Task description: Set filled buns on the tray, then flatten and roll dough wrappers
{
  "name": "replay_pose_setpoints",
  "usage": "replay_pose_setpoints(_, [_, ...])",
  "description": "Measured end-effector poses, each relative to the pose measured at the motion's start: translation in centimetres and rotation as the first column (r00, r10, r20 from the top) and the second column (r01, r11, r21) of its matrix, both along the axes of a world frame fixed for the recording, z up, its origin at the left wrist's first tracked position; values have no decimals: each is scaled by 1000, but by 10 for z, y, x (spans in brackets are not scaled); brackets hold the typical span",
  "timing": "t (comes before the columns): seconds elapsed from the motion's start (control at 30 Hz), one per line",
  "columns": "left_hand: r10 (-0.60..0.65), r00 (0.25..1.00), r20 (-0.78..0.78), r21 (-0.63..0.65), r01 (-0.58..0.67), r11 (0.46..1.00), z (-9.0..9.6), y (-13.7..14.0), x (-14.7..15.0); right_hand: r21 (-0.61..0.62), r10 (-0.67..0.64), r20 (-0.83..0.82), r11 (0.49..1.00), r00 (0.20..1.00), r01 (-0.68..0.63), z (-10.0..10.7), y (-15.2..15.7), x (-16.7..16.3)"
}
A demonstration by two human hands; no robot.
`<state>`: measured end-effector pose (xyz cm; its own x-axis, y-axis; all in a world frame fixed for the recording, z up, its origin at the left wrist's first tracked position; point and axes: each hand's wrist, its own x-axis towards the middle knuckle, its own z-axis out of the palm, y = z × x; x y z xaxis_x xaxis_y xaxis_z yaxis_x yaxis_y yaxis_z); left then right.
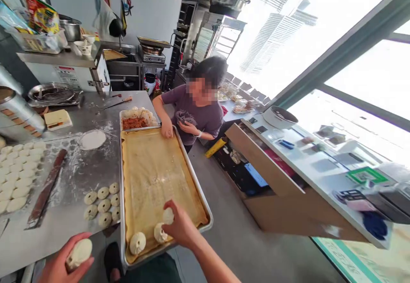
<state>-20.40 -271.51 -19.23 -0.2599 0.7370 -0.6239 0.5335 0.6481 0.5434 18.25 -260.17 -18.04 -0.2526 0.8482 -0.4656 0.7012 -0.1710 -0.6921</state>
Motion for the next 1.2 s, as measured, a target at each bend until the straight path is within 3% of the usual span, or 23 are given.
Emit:
replay_pose_setpoints(0.03, [-156, 988, -15, 73, 156, 985, 9, 13, 40, 56, 10, 92, 998, 996, -16, -8, 0, 30])
replay_pose_setpoints(0.1, [-313, 947, -76, 195, 322, 926, 20, 39, 121, 98, 28, 181, 994, 983, -46, -26, 0, 79])
replay_pose_setpoints(0.17, [-471, 880, -60, 279, 468, 838, 16, 63, 197, 105, 60, 212, 991, 975, -84, -45, 0, 112])
replay_pose_setpoints(0.27, [-611, 789, -73, 313, 599, 737, -12, 88, 280, 135, 140, 245, 975, 959, -176, -68, 3, 141])
replay_pose_setpoints(0.37, [-676, 728, -115, 239, 681, 692, -45, 100, 324, 156, 217, 279, 951, 936, -267, -84, 9, 154])
replay_pose_setpoints(0.47, [-695, 703, -152, 166, 711, 683, -67, 102, 343, 164, 282, 314, 925, 907, -344, -93, 13, 160])
replay_pose_setpoints(0.57, [-688, 702, -184, 120, 711, 693, -77, 100, 349, 180, 332, 335, 896, 882, -406, -96, 14, 161])
replay_pose_setpoints(0.9, [-638, 753, -162, 136, 657, 742, -73, 94, 346, 185, 386, 358, 863, 850, -470, -87, 12, 168])
replay_pose_setpoints(1.2, [-634, 763, -127, 177, 647, 742, -66, 88, 345, 136, 427, 326, 862, 843, -489, -85, 15, 169])
